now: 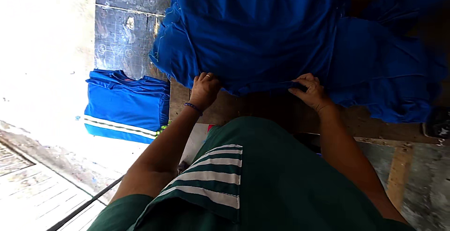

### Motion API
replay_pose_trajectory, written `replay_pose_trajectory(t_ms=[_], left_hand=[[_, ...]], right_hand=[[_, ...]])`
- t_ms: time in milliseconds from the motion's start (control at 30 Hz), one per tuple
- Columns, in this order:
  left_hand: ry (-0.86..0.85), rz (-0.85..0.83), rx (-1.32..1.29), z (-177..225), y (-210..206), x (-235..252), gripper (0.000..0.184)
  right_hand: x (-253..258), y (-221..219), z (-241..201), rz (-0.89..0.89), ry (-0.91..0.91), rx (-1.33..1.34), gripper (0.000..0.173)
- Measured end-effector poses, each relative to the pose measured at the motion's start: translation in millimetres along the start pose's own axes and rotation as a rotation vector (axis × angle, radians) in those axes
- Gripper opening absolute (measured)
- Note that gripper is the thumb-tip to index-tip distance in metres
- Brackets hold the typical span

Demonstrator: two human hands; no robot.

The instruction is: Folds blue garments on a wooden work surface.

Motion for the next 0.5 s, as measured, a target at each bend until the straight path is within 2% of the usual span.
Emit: replay_pose_trajectory(t_ms=[100,200,267,300,367,400,433,467,500], left_hand=[[0.072,0.026,-0.177,-3.2,21.8,6.9,0.023],[0.100,0.142,-0.224,-1.7,44.0,17.6,0.021],[0.126,0.163,-0.209,-1.5,52.2,31.8,0.023],[0.130,0.173,-0.206,-0.6,56.8,40.2,0.025],[0.085,0.200,-0.217,2.4,67.2,55.7,0.026],[0.032,0.203,-0.228,4.2,72.0,62.8,0.027],[-0.038,0.186,-0.234,6.3,75.1,68.3,0.031],[-0.099,0.136,-0.227,9.6,77.0,71.8,0.044],[-0.108,0.040,-0.201,13.8,78.3,73.7,0.064]], right_hand=[[-0.1,-0.3,-2.0,-0.084,0.028,0.002,0.044],[-1.8,0.5,-7.4,-0.038,0.022,-0.044,0.033],[-3.0,1.7,-12.8,0.015,0.021,-0.101,0.029],[-3.3,2.1,-16.0,0.022,0.033,-0.143,0.032],[-4.2,-0.1,-20.5,-0.022,0.041,-0.232,0.054],[-4.1,-0.5,-21.7,-0.033,0.043,-0.275,0.058],[-3.6,1.0,-22.3,-0.007,0.063,-0.294,0.050],[-2.8,5.3,-22.3,0.053,0.093,-0.279,0.036],[-0.6,11.8,-20.5,0.118,0.099,-0.248,0.026]])
Point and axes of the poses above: each hand's wrist, its own x-axis towards the middle knuckle, its own y-axis out of the back of the hand, z = x × y, the point moved 8 cm from there along x, towards the middle knuckle, and after that the axes turned 4 degrees about -y, right-handed, at the moved point
